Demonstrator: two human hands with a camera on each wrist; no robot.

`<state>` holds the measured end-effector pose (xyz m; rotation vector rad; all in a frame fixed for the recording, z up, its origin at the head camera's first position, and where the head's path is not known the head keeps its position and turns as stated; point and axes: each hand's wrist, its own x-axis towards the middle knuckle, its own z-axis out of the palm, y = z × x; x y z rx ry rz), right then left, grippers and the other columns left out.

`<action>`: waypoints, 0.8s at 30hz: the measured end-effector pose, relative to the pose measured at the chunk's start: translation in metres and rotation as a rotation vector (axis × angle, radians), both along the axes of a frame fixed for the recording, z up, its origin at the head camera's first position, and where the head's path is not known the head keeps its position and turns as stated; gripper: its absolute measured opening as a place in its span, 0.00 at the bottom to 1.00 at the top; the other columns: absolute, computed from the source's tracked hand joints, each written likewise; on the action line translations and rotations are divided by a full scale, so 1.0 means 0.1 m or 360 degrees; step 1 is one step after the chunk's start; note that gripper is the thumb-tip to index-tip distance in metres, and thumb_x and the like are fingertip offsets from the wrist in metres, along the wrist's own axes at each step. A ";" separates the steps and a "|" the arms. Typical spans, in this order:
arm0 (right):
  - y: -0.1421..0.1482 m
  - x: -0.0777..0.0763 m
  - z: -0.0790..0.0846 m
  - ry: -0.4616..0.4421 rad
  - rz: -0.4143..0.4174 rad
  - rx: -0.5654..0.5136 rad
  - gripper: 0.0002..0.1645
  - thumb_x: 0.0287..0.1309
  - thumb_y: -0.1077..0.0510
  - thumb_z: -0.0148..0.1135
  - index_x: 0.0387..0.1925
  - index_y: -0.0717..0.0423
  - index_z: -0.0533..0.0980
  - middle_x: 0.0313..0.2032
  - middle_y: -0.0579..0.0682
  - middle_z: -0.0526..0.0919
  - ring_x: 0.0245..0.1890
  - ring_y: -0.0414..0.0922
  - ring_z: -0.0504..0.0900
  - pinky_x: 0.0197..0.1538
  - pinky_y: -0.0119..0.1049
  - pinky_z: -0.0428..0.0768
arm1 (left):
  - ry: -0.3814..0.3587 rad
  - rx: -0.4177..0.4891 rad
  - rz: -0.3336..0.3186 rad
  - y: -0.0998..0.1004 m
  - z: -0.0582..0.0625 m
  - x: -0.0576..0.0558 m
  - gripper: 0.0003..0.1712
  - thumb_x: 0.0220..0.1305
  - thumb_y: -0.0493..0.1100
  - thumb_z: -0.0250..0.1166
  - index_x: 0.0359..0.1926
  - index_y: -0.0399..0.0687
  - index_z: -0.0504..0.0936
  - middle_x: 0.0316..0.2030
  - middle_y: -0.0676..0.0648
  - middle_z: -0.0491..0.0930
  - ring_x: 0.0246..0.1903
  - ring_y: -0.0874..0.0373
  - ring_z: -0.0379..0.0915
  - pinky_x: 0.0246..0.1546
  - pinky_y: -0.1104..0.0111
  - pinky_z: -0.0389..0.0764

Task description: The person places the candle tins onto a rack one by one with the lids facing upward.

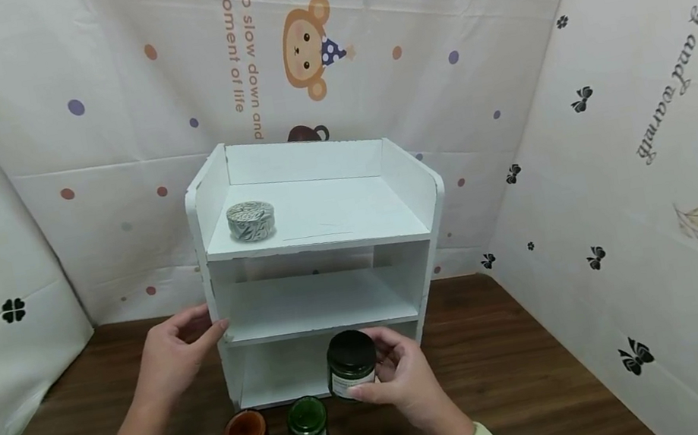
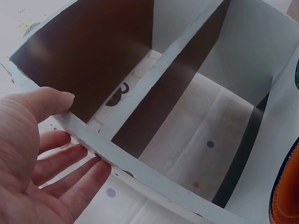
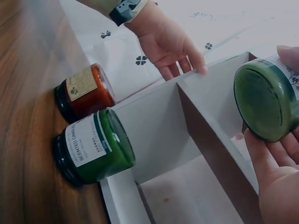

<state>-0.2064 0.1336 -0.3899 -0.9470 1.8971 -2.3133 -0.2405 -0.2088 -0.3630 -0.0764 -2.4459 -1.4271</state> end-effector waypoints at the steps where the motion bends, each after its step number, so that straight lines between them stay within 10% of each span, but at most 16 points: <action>1: 0.00 0.00 0.02 -0.0006 -0.0005 0.0016 0.38 0.45 0.67 0.81 0.59 0.69 0.73 0.52 0.48 0.84 0.53 0.40 0.83 0.57 0.31 0.82 | 0.0003 -0.0001 0.0002 0.00 0.00 0.00 0.37 0.67 0.61 0.67 0.68 0.43 0.77 0.61 0.35 0.81 0.58 0.39 0.80 0.52 0.53 0.85; 24: -0.03 -0.02 0.25 -0.0019 0.0033 0.0025 0.37 0.43 0.68 0.81 0.57 0.64 0.74 0.50 0.47 0.84 0.51 0.39 0.83 0.56 0.31 0.83 | 0.0006 -0.0006 0.0020 0.01 -0.02 0.00 0.38 0.67 0.62 0.68 0.68 0.42 0.77 0.62 0.34 0.80 0.59 0.38 0.79 0.55 0.48 0.83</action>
